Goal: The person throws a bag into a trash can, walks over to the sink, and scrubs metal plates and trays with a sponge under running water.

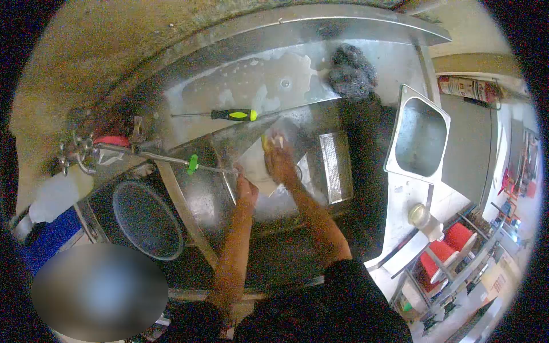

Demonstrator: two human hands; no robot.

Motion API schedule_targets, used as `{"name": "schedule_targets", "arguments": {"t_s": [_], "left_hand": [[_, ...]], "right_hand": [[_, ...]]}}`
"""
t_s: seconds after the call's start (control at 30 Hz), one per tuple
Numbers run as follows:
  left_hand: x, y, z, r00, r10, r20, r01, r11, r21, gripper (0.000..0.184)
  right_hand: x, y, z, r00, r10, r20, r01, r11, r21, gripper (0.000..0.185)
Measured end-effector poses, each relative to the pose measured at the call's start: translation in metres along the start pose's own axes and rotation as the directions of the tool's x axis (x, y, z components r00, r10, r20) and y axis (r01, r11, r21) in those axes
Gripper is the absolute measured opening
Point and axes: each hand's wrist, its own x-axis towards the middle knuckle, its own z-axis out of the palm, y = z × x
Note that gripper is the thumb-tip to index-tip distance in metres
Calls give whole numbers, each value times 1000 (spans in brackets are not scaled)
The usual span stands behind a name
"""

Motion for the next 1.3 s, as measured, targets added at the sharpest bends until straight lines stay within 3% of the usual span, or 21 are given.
{"name": "schedule_targets", "arguments": {"t_s": [0.03,0.1,0.13,0.27,0.37,0.43,0.5,0.57,0.63,0.7,0.77,0.83,0.87,0.93,0.97,1.07,1.1,1.17,1.23,1.27,1.3], "left_hand": [[14,-5,-22,1000,-7,3,7,1000,2,50],[51,-24,-88,912,21,410,-15,1000,-18,54],[27,-19,-61,997,64,-44,-57,989,138,60],[6,-35,-41,969,236,-76,-237,971,-10,57],[-8,-28,-36,979,197,-62,-198,980,-20,61],[-21,-33,-33,981,184,-60,-186,982,-35,63],[-22,-33,-33,960,240,-145,-242,970,1,65],[1,-34,-62,944,241,-227,-235,970,53,66],[-1,-24,-74,991,137,4,-135,983,-125,69],[-8,-26,-76,988,97,116,-72,976,-208,70],[-18,-30,-55,956,274,-101,-276,961,-2,68],[-38,-32,-32,936,299,-186,-274,950,147,62],[-46,-31,-23,942,260,-212,-210,949,234,58],[-28,-34,-61,925,217,-312,-55,889,455,50],[-33,-22,-54,925,222,-309,-61,889,454,50],[-71,17,-20,948,318,-23,-300,914,272,36],[-73,19,-29,948,316,-31,-296,914,276,36],[-74,19,-56,978,206,-24,-185,919,349,32],[-68,16,-72,967,253,39,-252,909,333,32],[-71,22,-69,969,245,15,-236,913,332,35],[-75,24,-66,972,236,-14,-219,920,324,37]], "right_hand": [[-26,-32,10,969,56,-239,-80,993,-91,29],[-35,-9,20,951,-35,-308,-22,983,-180,33],[-37,12,29,921,-138,-364,38,963,-269,37],[-46,36,50,746,-456,-485,169,834,-525,51],[-112,-59,5,751,-620,-226,530,771,-352,53],[-97,-40,-8,793,-603,-88,540,763,-355,52],[-59,-12,-1,906,-50,-421,22,997,-70,52],[-86,-44,8,849,-132,-512,45,983,-179,53],[-117,-68,13,687,-680,-257,615,732,-292,51],[-105,-30,23,711,-686,-155,622,716,-318,60],[-51,4,19,902,-236,-360,222,972,-81,55],[-20,29,7,750,-297,-591,-140,802,-580,52],[-16,19,-9,745,-294,-599,-146,804,-576,52],[-10,-22,-45,849,148,-508,-119,989,89,52],[-10,-29,-37,848,142,-510,-114,990,87,52],[-53,-101,-68,707,-621,-338,578,783,-229,50],[-44,-91,-70,710,-618,-337,578,785,-221,50],[-12,-55,-75,974,-199,-111,209,973,94,46],[-12,-61,-70,999,10,37,-17,980,198,44],[-28,-84,-51,878,-458,-137,455,889,-55,43],[-38,-95,-43,531,-833,-155,758,549,-352,43]]}}
